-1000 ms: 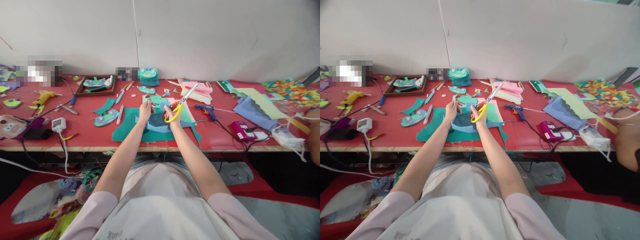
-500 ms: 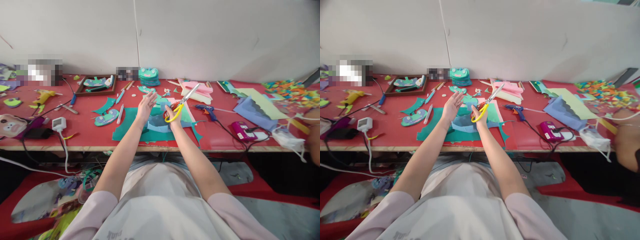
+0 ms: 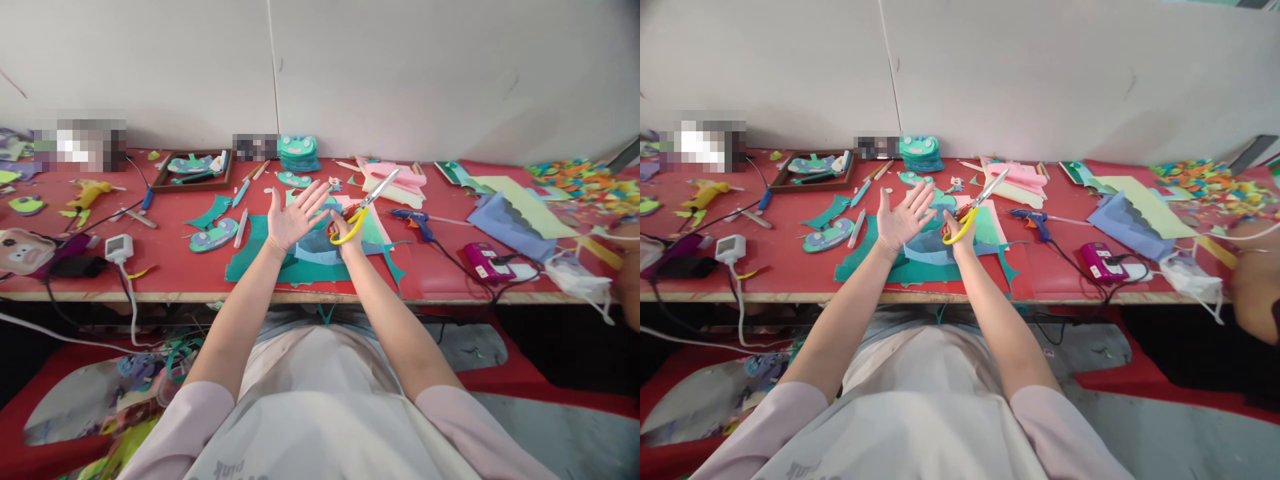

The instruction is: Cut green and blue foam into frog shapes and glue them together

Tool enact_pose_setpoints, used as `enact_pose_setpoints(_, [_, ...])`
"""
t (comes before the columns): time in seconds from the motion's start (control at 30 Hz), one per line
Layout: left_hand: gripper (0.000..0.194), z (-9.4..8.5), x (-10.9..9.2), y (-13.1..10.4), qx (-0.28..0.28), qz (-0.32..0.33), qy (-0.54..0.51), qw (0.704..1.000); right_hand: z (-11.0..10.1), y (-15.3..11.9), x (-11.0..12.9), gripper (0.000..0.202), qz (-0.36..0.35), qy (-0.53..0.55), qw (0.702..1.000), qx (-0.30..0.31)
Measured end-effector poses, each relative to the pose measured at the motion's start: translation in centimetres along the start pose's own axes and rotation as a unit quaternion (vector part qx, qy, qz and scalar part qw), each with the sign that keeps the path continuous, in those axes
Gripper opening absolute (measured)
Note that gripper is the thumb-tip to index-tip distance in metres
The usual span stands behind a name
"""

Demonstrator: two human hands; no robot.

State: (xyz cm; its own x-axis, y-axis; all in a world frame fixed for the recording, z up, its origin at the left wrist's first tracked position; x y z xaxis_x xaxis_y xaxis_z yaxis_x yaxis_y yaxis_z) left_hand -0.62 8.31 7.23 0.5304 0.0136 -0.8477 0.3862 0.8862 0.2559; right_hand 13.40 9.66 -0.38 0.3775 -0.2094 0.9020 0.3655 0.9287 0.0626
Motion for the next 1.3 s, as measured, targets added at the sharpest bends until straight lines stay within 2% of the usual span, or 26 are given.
enact_pose_setpoints(0.1, [0.073, -1.2, -0.6, 0.2, -0.030, 0.045, 0.116, 0.992, 0.0, 0.1, -0.1, 0.047, 0.000, -0.015, 1.000, 0.000])
enact_pose_setpoints(0.2, [0.071, -1.4, -0.4, 0.2, -0.019, 0.048, 0.161, 0.986, -0.3, 0.2, -0.2, 0.047, -0.002, -0.031, 0.999, -0.008])
enact_pose_setpoints(0.3, [0.074, -0.9, 0.3, 0.3, 0.017, 0.019, 0.150, 0.988, -0.4, 0.2, -0.1, 0.049, -0.008, -0.035, 0.999, -0.011])
enact_pose_setpoints(0.43, [0.078, -0.3, 0.3, 0.3, 0.032, 0.014, 0.126, 0.991, -0.3, 0.3, -0.4, 0.050, -0.003, -0.032, 0.999, 0.000])
enact_pose_setpoints(0.7, [0.064, -1.1, -1.0, 0.3, -0.028, 0.074, 0.171, 0.982, -0.2, 0.6, -0.8, 0.051, 0.004, -0.027, 1.000, 0.007])
enact_pose_setpoints(0.83, [0.068, -1.5, -0.2, 0.7, -0.014, 0.047, 0.154, 0.987, -0.2, 0.5, -0.8, 0.050, 0.005, -0.032, 0.999, 0.004])
enact_pose_setpoints(0.93, [0.074, -2.6, 0.4, 1.2, -0.046, 0.048, 0.126, 0.990, -0.2, 0.4, -0.6, 0.048, -0.001, -0.029, 1.000, 0.004])
enact_pose_setpoints(1.0, [0.070, -4.0, 0.3, 1.1, -0.115, 0.077, 0.175, 0.975, -0.2, 0.4, -0.3, 0.047, -0.010, -0.029, 1.000, 0.004])
enact_pose_setpoints(1.03, [0.064, -4.4, -0.3, 0.8, -0.155, 0.114, 0.226, 0.955, -0.2, 0.3, -0.2, 0.046, -0.014, -0.031, 0.999, 0.003])
enact_pose_setpoints(1.1, [0.055, -3.6, -1.4, 0.3, -0.171, 0.182, 0.350, 0.903, -0.3, 0.2, 0.0, 0.046, -0.017, -0.035, 0.999, -0.002])
enact_pose_setpoints(1.17, [0.051, -3.1, -1.7, -0.1, -0.179, 0.210, 0.416, 0.867, -0.4, 0.2, 0.0, 0.046, -0.017, -0.030, 0.999, -0.004])
enact_pose_setpoints(1.3, [0.045, -3.4, -1.8, -0.3, -0.205, 0.201, 0.436, 0.853, -0.2, 0.1, 0.0, 0.046, -0.014, -0.015, 1.000, 0.002])
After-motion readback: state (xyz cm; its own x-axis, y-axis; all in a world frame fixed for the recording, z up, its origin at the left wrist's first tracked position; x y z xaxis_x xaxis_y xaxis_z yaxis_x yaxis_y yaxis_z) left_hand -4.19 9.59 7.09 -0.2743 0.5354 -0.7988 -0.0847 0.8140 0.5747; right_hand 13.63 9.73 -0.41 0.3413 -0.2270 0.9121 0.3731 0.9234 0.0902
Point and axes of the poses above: each hand's wrist, its own y-axis towards the middle knuckle, its own z-axis out of the palm, x = y × z, the point moved 10 cm from there along y, towards the middle knuckle, and after that the axes turned 4 degrees about -y, right-handed, at the moved point
